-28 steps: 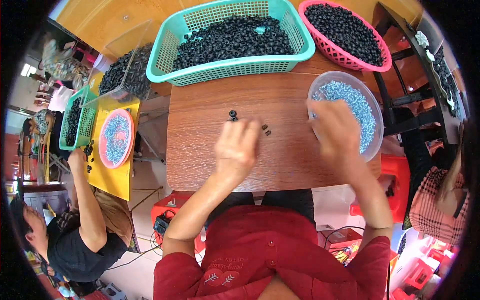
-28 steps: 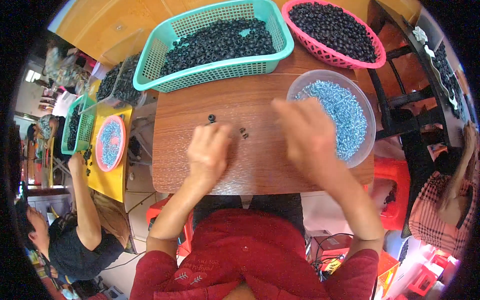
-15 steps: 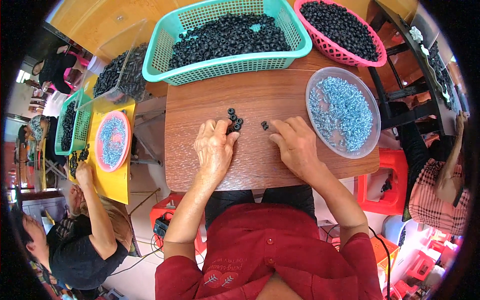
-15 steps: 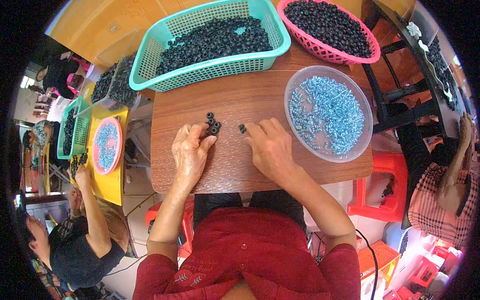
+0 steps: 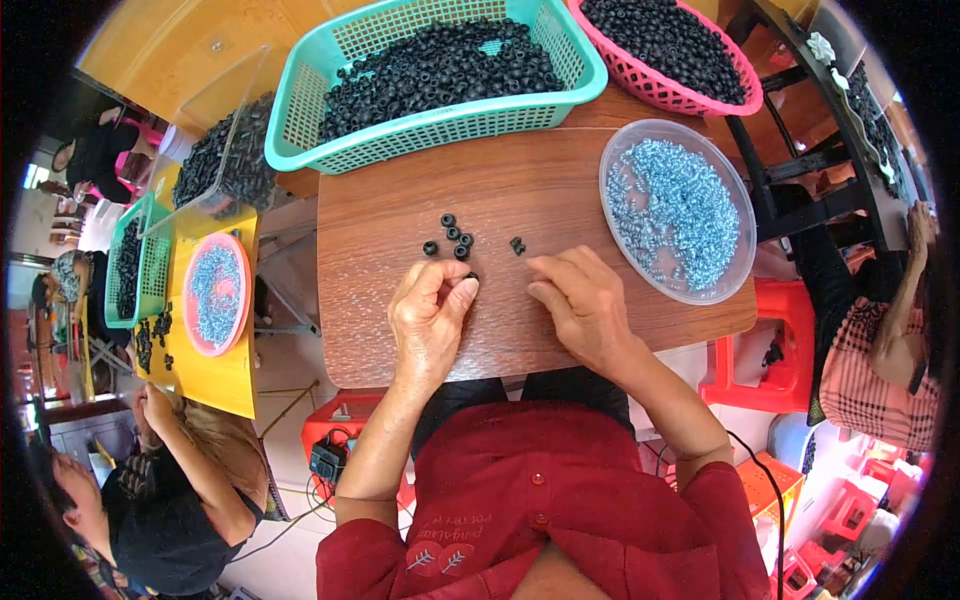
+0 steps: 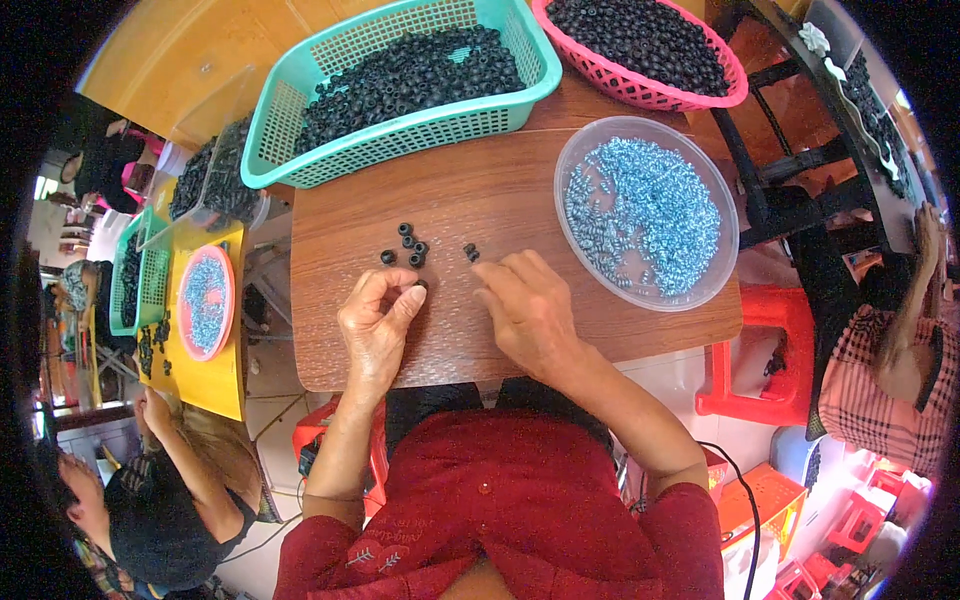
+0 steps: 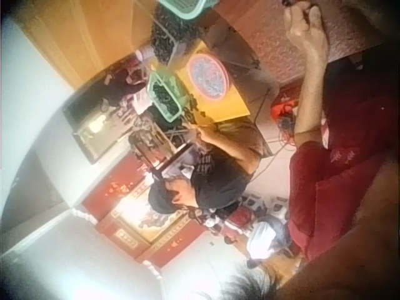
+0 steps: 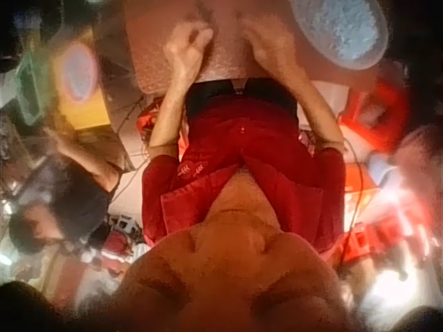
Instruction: The person assembles components by picking small metal pins from a dish and inserting them into black rubber grommets by hand.
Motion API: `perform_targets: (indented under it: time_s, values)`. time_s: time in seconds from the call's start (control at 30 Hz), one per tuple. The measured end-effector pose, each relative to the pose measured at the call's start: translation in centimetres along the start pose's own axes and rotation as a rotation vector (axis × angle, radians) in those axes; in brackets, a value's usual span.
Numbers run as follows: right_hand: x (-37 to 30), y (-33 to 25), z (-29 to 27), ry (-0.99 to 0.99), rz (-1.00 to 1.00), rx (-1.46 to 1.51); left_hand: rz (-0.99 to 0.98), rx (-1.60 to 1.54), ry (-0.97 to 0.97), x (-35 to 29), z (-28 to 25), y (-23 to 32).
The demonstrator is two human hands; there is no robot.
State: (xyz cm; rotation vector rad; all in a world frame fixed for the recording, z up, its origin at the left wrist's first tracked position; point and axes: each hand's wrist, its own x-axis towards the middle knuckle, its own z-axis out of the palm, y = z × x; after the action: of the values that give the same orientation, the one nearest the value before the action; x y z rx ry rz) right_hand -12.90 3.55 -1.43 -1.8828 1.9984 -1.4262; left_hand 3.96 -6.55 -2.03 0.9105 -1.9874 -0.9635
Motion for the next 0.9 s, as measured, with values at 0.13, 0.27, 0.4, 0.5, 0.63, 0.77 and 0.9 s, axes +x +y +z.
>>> perform_targets:
  time_s: [0.13, 0.27, 0.4, 0.5, 0.63, 0.77, 0.9]
  values:
    - [0.1, -1.1, 0.9, -0.034, 0.018, 0.126, -0.330, -0.458, -0.044, -0.7, 0.5, 0.7]
    - [0.0, -1.9, 1.6, 0.014, 0.026, 0.233, -0.546, -0.885, -0.076, -0.8, 0.7, 2.2]
    - [-0.2, -2.0, 1.1, 0.069, -0.009, 0.233, -0.626, -1.046, -0.074, -0.8, 0.6, 3.5]
    - [-0.3, -2.2, 0.5, 0.081, -0.042, 0.181, -0.546, -0.976, -0.123, -1.0, 1.1, 3.0]
    - [-0.2, -2.4, -0.1, 0.096, -0.106, 0.105, -0.619, -0.978, -0.180, -0.7, 1.4, 2.8]
    - [-0.5, -2.3, -0.6, 0.145, -0.090, 0.093, -0.726, -1.228, -0.211, -0.8, 1.7, 2.7]
    - [-0.7, -2.1, -1.0, 0.134, -0.110, 0.020, -0.713, -1.203, -0.166, -1.2, 2.7, 3.6]
